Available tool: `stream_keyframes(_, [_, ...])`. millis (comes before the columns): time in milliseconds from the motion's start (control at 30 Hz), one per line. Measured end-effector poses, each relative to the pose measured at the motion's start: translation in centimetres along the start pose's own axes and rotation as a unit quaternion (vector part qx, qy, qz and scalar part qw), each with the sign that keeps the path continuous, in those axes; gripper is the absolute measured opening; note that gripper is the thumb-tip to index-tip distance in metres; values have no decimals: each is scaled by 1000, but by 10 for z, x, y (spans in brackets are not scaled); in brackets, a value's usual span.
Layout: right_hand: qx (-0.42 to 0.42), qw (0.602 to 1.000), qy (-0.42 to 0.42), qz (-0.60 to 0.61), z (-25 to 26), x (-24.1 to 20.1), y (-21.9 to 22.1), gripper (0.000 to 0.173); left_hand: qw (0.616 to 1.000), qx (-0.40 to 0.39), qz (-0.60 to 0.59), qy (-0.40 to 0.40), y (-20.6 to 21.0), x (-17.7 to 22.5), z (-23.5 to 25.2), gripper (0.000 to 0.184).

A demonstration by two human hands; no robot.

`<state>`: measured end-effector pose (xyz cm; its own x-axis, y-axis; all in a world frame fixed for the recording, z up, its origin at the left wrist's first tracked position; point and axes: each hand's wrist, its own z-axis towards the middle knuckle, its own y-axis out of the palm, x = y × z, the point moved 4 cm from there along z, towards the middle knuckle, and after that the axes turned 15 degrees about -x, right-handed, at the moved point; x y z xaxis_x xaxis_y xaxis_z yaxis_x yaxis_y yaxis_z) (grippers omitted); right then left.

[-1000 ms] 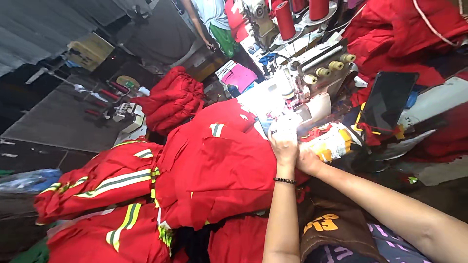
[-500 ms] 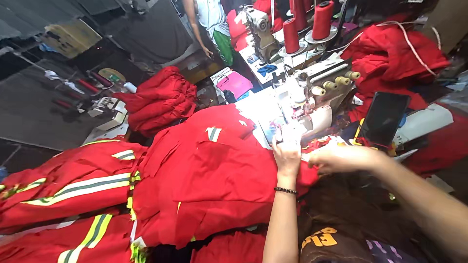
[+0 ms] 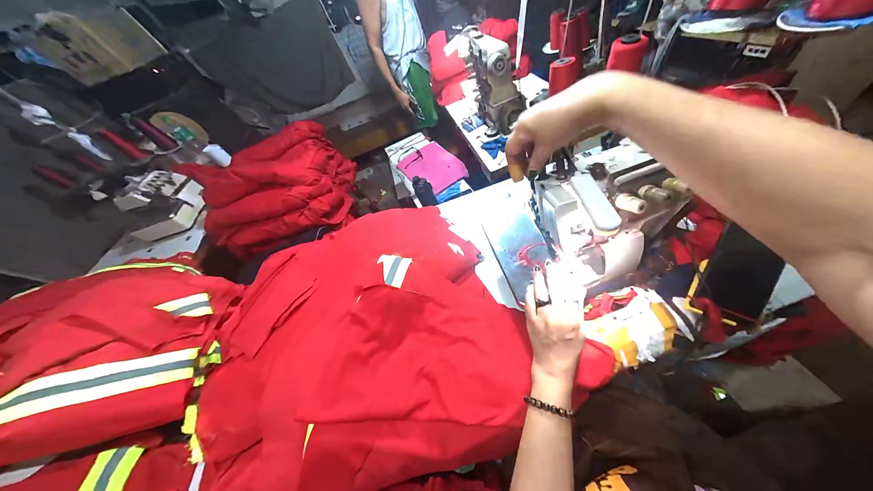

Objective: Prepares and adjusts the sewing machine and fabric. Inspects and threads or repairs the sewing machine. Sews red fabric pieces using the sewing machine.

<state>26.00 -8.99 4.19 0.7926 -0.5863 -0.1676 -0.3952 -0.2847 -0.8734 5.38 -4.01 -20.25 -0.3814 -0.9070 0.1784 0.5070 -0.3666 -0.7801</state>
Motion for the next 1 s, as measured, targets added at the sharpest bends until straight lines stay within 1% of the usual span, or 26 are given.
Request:
stream_keyframes(33, [-12,999,-5,42,6,7,-2,12,1000,-8,-5,-5,-2,1,0,21])
stream_keyframes(100, [-46,992,36,112,13,17,-5,11,1000,-19,-7,-18,-6,2,2,18])
stream_keyframes(167, [-82,987,70,121,21,27,-3,11,999,-30,-18,-34,-9,3,4,18])
stream_keyframes(267, [-116,985,85,94,32,31,5,9,994,-34,-77,-64,-15,6,7,20])
stream_keyframes(367, [-111,988,80,77,45,45,10,8,990,-29,-108,-88,-18,9,9,22])
stream_keyframes(467, [-118,988,102,3,58,54,12,18,987,-21,-118,-105,-20,16,11,26])
stream_keyframes(533, [-110,990,90,-18,68,55,13,20,988,-10,-116,-104,-18,25,12,20])
stream_keyframes(600, [-112,989,85,-39,79,54,18,26,990,-7,-101,-97,-16,34,11,19])
stream_keyframes(667, [-135,980,125,-71,83,45,14,29,991,-9,-89,-98,-14,36,9,19])
stream_keyframes(767, [-149,976,145,-71,83,35,12,31,995,-13,-46,-85,-9,36,3,16])
stream_keyframes(833, [-135,980,130,-72,78,35,12,28,997,-21,-18,-75,-7,38,2,15])
stream_keyframes(900, [-95,988,96,-79,68,37,6,28,995,-59,10,-79,-9,40,3,21])
stream_keyframes(967, [-39,996,20,-78,55,39,2,35,990,-101,41,-86,-11,42,4,28])
stream_keyframes(1000, [-9,998,-19,-64,48,36,2,33,990,-108,48,-83,-14,42,4,26])
